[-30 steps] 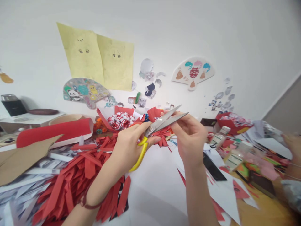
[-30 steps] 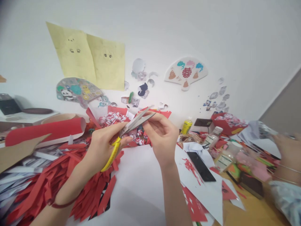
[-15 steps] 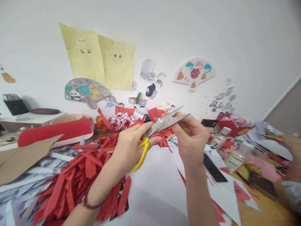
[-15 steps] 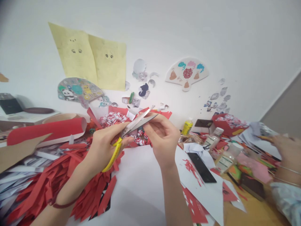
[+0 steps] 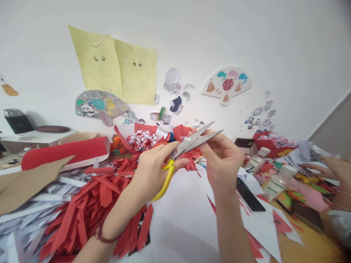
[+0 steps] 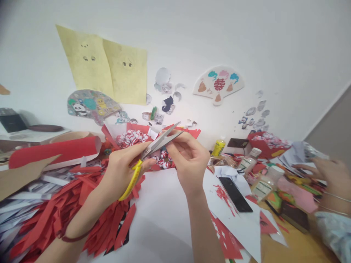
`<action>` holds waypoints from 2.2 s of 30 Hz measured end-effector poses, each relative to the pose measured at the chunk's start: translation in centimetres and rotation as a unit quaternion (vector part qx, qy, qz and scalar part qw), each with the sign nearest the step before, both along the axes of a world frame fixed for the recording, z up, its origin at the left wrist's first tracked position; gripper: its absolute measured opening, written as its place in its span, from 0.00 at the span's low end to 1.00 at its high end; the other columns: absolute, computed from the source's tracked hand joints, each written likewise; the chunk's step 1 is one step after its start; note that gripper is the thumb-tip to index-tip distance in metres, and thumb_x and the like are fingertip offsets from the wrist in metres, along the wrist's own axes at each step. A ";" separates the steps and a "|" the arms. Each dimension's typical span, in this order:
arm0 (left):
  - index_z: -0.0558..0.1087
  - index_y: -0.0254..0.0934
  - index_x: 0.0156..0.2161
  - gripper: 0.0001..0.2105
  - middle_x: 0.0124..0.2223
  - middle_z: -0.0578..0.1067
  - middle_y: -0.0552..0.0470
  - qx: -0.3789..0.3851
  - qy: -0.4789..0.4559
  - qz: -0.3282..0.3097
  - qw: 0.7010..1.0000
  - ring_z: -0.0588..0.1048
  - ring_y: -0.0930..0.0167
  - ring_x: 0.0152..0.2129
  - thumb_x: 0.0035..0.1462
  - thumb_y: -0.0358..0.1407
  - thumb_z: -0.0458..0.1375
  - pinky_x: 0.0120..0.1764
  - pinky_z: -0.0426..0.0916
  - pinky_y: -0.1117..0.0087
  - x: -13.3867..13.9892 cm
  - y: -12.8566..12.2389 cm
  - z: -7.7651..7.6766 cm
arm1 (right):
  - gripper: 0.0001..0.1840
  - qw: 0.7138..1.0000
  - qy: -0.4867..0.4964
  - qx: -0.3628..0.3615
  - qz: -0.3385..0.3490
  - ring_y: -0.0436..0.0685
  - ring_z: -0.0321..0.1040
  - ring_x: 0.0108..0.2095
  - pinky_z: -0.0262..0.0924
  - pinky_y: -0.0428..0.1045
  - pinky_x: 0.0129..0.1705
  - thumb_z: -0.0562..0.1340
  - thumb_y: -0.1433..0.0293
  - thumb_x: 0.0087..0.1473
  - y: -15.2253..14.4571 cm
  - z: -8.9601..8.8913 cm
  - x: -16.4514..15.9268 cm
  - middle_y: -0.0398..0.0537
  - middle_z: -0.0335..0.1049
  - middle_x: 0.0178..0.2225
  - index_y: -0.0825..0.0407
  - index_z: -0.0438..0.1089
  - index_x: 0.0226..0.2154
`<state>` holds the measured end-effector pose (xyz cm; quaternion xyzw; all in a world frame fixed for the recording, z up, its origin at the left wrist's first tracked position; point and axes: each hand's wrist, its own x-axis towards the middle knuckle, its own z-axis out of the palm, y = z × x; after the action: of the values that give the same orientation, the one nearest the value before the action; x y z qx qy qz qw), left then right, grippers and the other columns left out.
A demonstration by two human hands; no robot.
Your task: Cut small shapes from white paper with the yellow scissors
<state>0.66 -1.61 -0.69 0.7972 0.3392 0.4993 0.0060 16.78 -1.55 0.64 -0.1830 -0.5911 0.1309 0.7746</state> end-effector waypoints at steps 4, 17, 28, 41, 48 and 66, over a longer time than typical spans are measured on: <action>0.74 0.34 0.49 0.18 0.29 0.71 0.53 -0.006 -0.003 -0.003 1.000 0.66 0.76 0.23 0.59 0.45 0.58 0.30 0.60 0.76 0.1 0.0 0.0 | 0.08 1.000 0.002 0.011 0.013 0.50 0.76 0.37 0.73 0.45 0.41 0.66 0.77 0.50 0.0 0.0 -0.1 0.44 0.78 0.35 0.51 0.76 0.34; 0.73 0.35 0.48 0.17 0.28 0.69 0.55 -0.006 -0.024 -0.019 1.000 0.66 0.76 0.23 0.57 0.42 0.60 0.29 0.60 0.77 0.3 0.1 -0.2 | 0.08 1.000 0.017 0.020 -0.006 0.51 0.76 0.38 0.74 0.46 0.42 0.66 0.78 0.50 0.1 -0.1 -0.8 0.43 0.77 0.35 0.51 0.76 0.34; 0.74 0.35 0.46 0.15 0.26 0.67 0.56 -0.013 -0.028 -0.024 0.999 0.64 0.77 0.21 0.58 0.43 0.59 0.28 0.59 0.77 0.3 -0.3 -0.1 | 0.07 0.999 0.046 0.008 0.008 0.53 0.76 0.39 0.74 0.48 0.42 0.65 0.77 0.52 -0.2 -0.3 -1.7 0.45 0.77 0.36 0.52 0.76 0.35; 0.75 0.32 0.48 0.19 0.28 0.72 0.51 -0.016 -0.047 -0.021 0.999 0.68 0.73 0.24 0.59 0.45 0.57 0.27 0.61 0.76 0.9 -0.7 0.1 | 0.06 0.993 0.114 0.023 -0.005 0.52 0.77 0.37 0.73 0.49 0.43 0.65 0.77 0.51 -0.2 -0.6 -3.1 0.44 0.77 0.34 0.52 0.75 0.33; 0.74 0.32 0.48 0.19 0.30 0.75 0.50 -0.016 -0.038 -0.016 0.999 0.69 0.74 0.24 0.60 0.45 0.56 0.29 0.64 0.75 1.1 -1.0 0.0 | 0.03 0.989 0.144 0.013 -0.039 0.54 0.77 0.39 0.74 0.53 0.44 0.65 0.75 0.52 -0.3 -0.9 -4.0 0.45 0.78 0.36 0.52 0.73 0.33; 0.75 0.35 0.45 0.18 0.28 0.73 0.50 -0.004 -0.013 0.006 1.000 0.71 0.71 0.25 0.59 0.48 0.56 0.25 0.62 0.75 0.8 -1.3 0.5 | 0.04 0.987 0.139 0.037 -0.072 0.52 0.76 0.35 0.74 0.50 0.39 0.65 0.77 0.51 -0.4 -0.7 -3.9 0.44 0.77 0.33 0.52 0.73 0.31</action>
<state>1.46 -2.93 -0.15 0.7882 0.3460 0.5088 0.0101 12.87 -1.96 -0.04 -0.1763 -0.4671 0.0771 0.8630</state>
